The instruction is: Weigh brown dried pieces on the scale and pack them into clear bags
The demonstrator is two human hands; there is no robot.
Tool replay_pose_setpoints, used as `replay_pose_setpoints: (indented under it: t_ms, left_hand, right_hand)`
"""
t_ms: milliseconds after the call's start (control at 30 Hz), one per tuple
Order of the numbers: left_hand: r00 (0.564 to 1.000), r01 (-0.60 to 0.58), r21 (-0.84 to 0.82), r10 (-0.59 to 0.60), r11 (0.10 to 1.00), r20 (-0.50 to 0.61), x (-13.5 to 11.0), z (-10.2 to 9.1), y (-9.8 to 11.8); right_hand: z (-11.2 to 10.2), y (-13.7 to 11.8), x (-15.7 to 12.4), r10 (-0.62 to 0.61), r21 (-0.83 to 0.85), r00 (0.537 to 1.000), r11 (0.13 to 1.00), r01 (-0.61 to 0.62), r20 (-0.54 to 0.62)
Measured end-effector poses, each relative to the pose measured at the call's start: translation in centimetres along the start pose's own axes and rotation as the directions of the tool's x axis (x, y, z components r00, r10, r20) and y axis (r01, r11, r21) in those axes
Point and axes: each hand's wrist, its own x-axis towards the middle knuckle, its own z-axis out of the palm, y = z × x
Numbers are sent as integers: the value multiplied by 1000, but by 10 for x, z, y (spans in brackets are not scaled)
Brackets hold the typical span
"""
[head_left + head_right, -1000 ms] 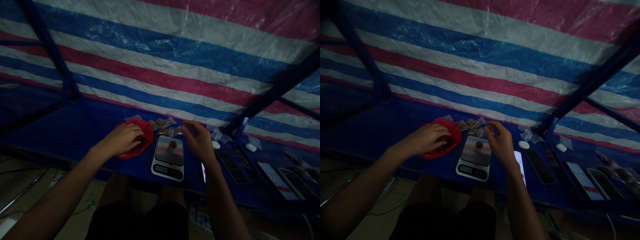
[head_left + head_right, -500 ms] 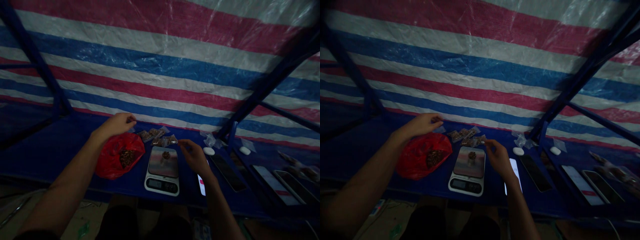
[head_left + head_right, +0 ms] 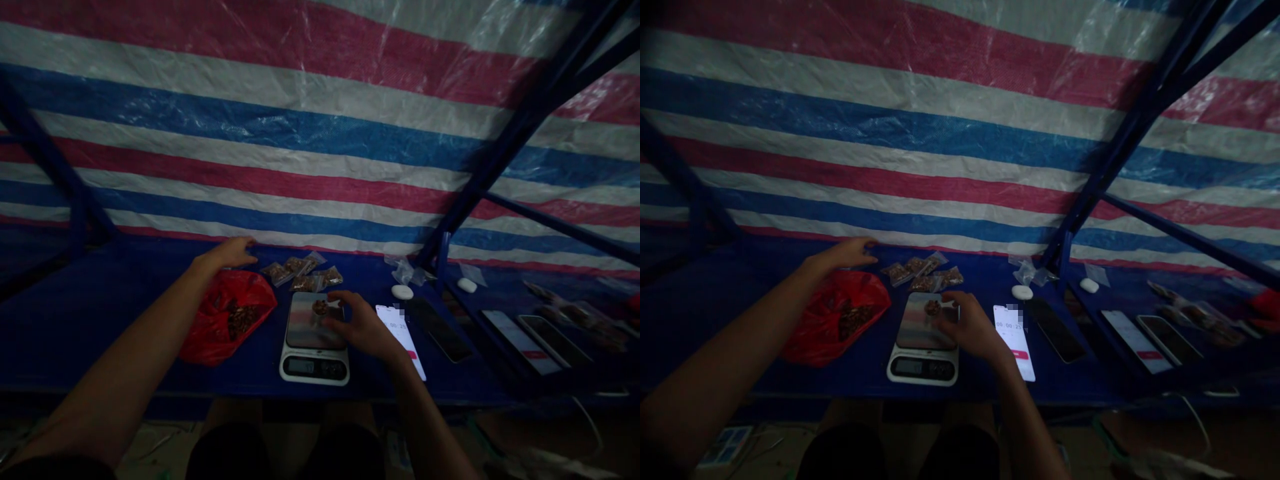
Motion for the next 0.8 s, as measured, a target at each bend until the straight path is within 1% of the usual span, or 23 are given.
replay_pose_setpoints:
  t_ms: [67, 133, 200, 267, 333, 367, 433, 467, 533, 567, 667, 733, 800]
  left_hand:
    - [996, -31, 40, 34, 999, -77, -7, -11, 11]
    - [986, -86, 78, 96, 993, -139, -17, -25, 29]
    - [960, -171, 78, 184, 982, -212, -29, -38, 56]
    - [928, -246, 125, 271, 961, -255, -44, -46, 85]
    - [904, -338, 161, 367, 927, -217, -61, -44, 112]
    - [895, -373, 155, 399, 915, -201, -70, -39, 123]
    - [906, -410, 148, 420, 900, -50, -89, -21, 139]
    - [904, -425, 152, 426, 892, 24, -98, -10, 143]
    - [900, -431, 130, 418, 893, 122, -114, 14, 143]
    - [905, -416, 118, 397, 902, 156, -121, 24, 140]
    - [933, -335, 99, 315, 937, 177, -133, 45, 127]
    - [942, -314, 76, 300, 946, 153, -138, 51, 118]
    - [943, -320, 61, 312, 945, 116, -140, 52, 111]
  right_hand:
    - [4, -3, 3, -10, -20, 1000, 1000, 10, 13]
    - [7, -6, 5, -20, -30, 1000, 999, 21, 21]
    - [9, -7, 6, -17, -17, 1000, 1000, 17, 12]
    - [9, -8, 7, -2, 30, 1000, 1000, 1, 21]
    - [7, -9, 8, 0, 82, 999, 997, -4, 52]
    - [5, -10, 8, -5, 98, 998, 995, -1, 63]
    - [2, -11, 7, -12, 96, 998, 995, 7, 59]
    - [1, -11, 7, -14, 83, 999, 996, 10, 47]
    - [-1, -11, 5, -17, 59, 999, 998, 15, 31]
    - [-2, -10, 4, -19, 49, 999, 999, 18, 28]
    - [-1, -9, 1, -24, 24, 1000, 999, 23, 20]
    - [-1, -8, -1, -17, 8, 1000, 1000, 17, 11]
    - [0, -7, -2, -11, -14, 1000, 1000, 11, -1]
